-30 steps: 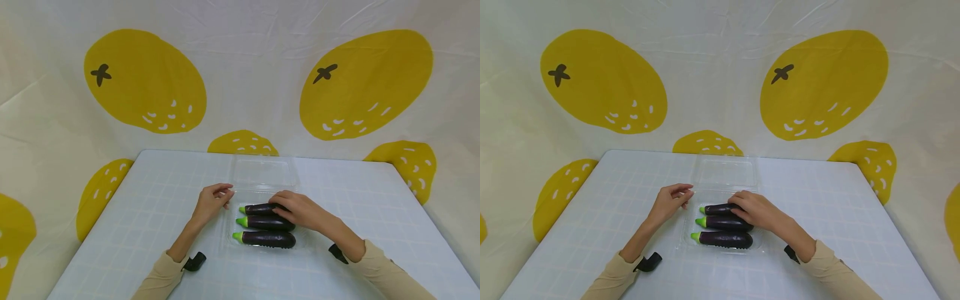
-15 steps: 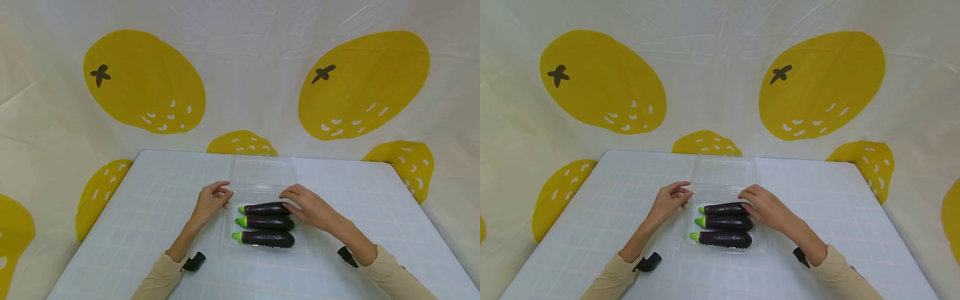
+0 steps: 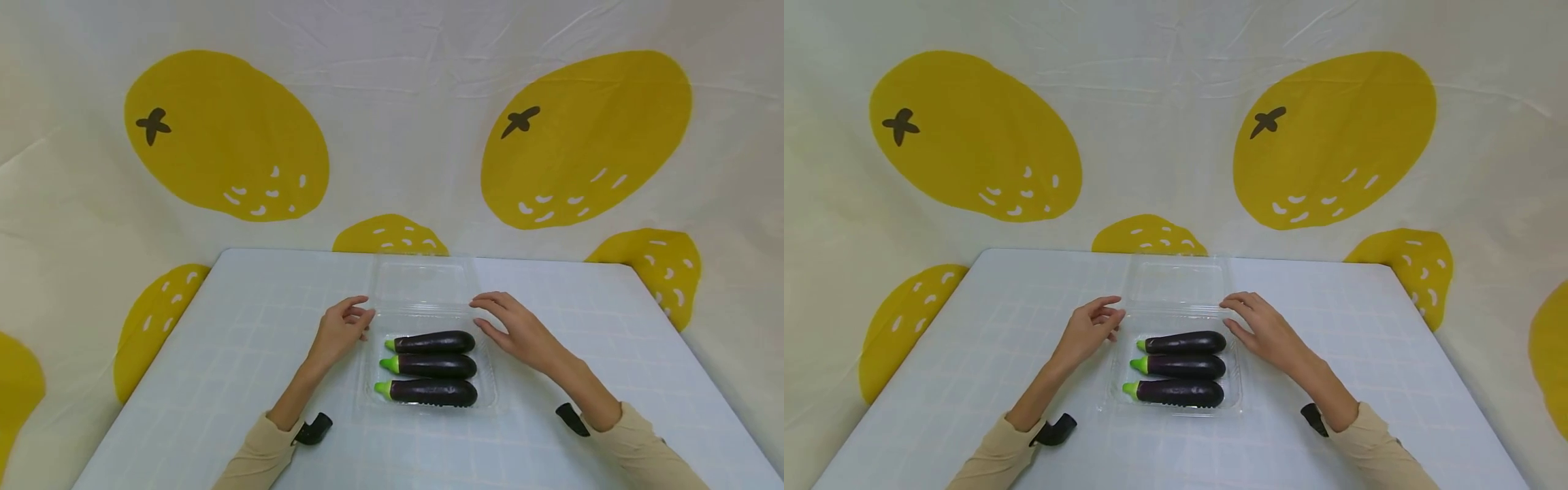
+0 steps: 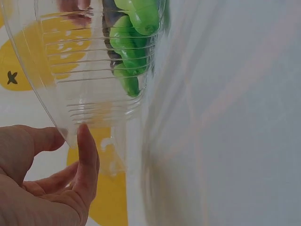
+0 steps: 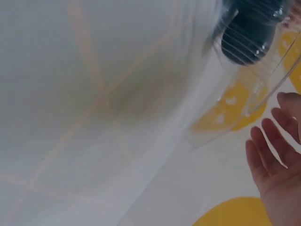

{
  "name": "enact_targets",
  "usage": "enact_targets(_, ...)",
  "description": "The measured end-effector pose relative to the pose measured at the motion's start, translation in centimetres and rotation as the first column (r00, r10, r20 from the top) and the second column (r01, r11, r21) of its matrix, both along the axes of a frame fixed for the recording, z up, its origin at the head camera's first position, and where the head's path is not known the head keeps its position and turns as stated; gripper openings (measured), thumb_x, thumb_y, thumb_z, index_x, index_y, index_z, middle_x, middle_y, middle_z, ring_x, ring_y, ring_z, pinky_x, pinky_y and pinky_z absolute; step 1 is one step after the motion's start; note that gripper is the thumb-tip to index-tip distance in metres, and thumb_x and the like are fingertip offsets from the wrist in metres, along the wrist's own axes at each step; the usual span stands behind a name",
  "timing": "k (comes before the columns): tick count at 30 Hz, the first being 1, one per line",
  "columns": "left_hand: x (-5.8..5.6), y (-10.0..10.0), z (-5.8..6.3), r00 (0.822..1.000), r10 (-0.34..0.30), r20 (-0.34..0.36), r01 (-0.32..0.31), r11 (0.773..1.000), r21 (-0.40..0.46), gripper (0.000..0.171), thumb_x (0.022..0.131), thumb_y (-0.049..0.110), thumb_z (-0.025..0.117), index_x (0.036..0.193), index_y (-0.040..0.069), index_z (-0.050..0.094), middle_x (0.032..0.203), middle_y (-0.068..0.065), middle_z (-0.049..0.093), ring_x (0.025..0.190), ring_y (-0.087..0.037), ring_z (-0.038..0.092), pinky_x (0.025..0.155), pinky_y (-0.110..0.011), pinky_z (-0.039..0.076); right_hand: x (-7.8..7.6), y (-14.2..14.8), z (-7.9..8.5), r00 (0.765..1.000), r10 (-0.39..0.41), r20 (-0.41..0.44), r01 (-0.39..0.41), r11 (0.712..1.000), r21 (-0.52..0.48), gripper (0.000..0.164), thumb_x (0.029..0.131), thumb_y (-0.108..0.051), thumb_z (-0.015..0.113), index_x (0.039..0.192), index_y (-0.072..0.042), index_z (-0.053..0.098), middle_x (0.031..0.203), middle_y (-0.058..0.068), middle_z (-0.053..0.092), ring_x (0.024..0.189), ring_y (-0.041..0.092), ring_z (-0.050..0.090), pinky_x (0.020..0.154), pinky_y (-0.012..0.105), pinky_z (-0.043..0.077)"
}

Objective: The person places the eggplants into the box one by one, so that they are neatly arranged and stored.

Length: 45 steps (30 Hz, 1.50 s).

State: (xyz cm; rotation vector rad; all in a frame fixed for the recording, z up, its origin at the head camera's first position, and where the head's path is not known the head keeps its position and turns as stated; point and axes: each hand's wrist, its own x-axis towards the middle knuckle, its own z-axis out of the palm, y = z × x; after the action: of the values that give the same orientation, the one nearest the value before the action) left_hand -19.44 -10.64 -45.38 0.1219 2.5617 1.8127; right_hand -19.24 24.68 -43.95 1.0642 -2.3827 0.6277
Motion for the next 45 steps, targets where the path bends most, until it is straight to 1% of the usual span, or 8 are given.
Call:
enact_targets(4,-0.3,0.0,0.0,0.999,0.028,-0.025,-0.029,0.999,-0.042,0.045,0.099,0.021,0.072,0.137,-0.001,0.062,0.102,-0.013,0.072,0.075,-0.019,0.07,0.07,-0.03,0.06,-0.3,0.1,-0.4,0.996,-0.061,0.057,0.063,0.998,-0.022,0.034,0.1,-0.024,0.07,0.127,-0.004,0.066,0.126,0.01,0.063,0.117,0.027,0.06,0.107,0.019,0.042)
enact_targets(7,-0.7,0.0,0.0,0.998,0.042,-0.05,-0.045,0.998,-0.043,0.046,0.099,0.021,0.072,0.137,-0.002,0.061,0.105,-0.015,0.072,0.084,-0.024,0.071,0.074,-0.033,0.06,-0.6,0.1,-0.6,0.986,-0.118,0.117,0.123,0.992,-0.038,0.042,0.091,-0.007,0.078,0.13,-0.004,0.063,0.129,0.01,0.061,0.118,0.028,0.059,0.102,0.034,0.049)
enact_targets(10,-1.1,0.1,0.0,0.997,0.056,-0.06,-0.06,0.997,-0.057,0.047,0.099,0.021,0.071,0.137,-0.003,0.06,0.108,-0.016,0.071,0.094,-0.029,0.07,0.08,-0.038,0.06,-1.0,0.1,-0.8,0.973,-0.149,0.174,0.162,0.985,-0.065,0.045,0.092,-0.006,0.077,0.133,-0.001,0.06,0.131,0.013,0.059,0.116,0.029,0.06,0.095,0.047,0.052)
enact_targets(16,-2.0,0.4,0.1,0.994,0.079,-0.075,-0.084,0.994,-0.073,0.046,0.098,0.02,0.071,0.135,-0.005,0.061,0.113,-0.018,0.07,0.106,-0.034,0.068,0.093,-0.046,0.055,-2.2,0.0,-1.3,0.931,-0.161,0.329,0.211,0.969,-0.124,0.048,0.097,-0.01,0.072,0.139,0.004,0.052,0.134,0.023,0.055,0.114,0.037,0.06,0.094,0.056,0.052)
enact_targets(22,-2.8,0.6,0.4,0.996,0.084,-0.042,-0.087,0.994,-0.065,0.047,0.1,0.022,0.068,0.136,-0.006,0.059,0.118,-0.02,0.068,0.112,-0.036,0.066,0.096,-0.046,0.054,-3.0,-0.1,-1.5,0.88,-0.147,0.452,0.25,0.952,-0.176,0.052,0.1,-0.011,0.068,0.142,0.01,0.047,0.138,0.031,0.052,0.117,0.044,0.061,0.098,0.059,0.05)
enact_targets(29,-3.5,0.4,0.3,0.998,0.056,0.037,-0.056,0.998,-0.023,0.05,0.101,0.025,0.068,0.14,-0.005,0.057,0.12,-0.021,0.066,0.11,-0.034,0.066,0.092,-0.04,0.057,-3.6,0.0,-1.8,0.825,-0.144,0.546,0.281,0.943,-0.176,0.055,0.102,-0.017,0.066,0.145,0.01,0.044,0.143,0.03,0.051,0.119,0.044,0.06,0.101,0.058,0.049)
enact_targets(35,-3.9,0.3,-0.1,0.999,0.026,0.037,-0.027,0.999,0.019,0.049,0.101,0.021,0.068,0.139,-0.007,0.057,0.12,-0.022,0.066,0.105,-0.033,0.069,0.089,-0.036,0.058,-3.7,-0.2,-1.7,0.817,-0.146,0.558,0.284,0.944,-0.169,0.053,0.103,-0.017,0.064,0.144,0.01,0.045,0.137,0.032,0.056,0.115,0.044,0.063,0.099,0.058,0.05)
enact_targets(45,-4.1,0.2,-0.2,1.0,0.02,-0.008,-0.02,0.999,0.032,0.045,0.098,0.013,0.07,0.136,-0.01,0.06,0.116,-0.022,0.07,0.109,-0.035,0.068,0.09,-0.035,0.057,-3.7,-0.3,-1.9,0.824,-0.138,0.549,0.277,0.944,-0.178,0.049,0.103,-0.014,0.065,0.142,0.009,0.047,0.132,0.03,0.061,0.113,0.043,0.065,0.098,0.056,0.051)
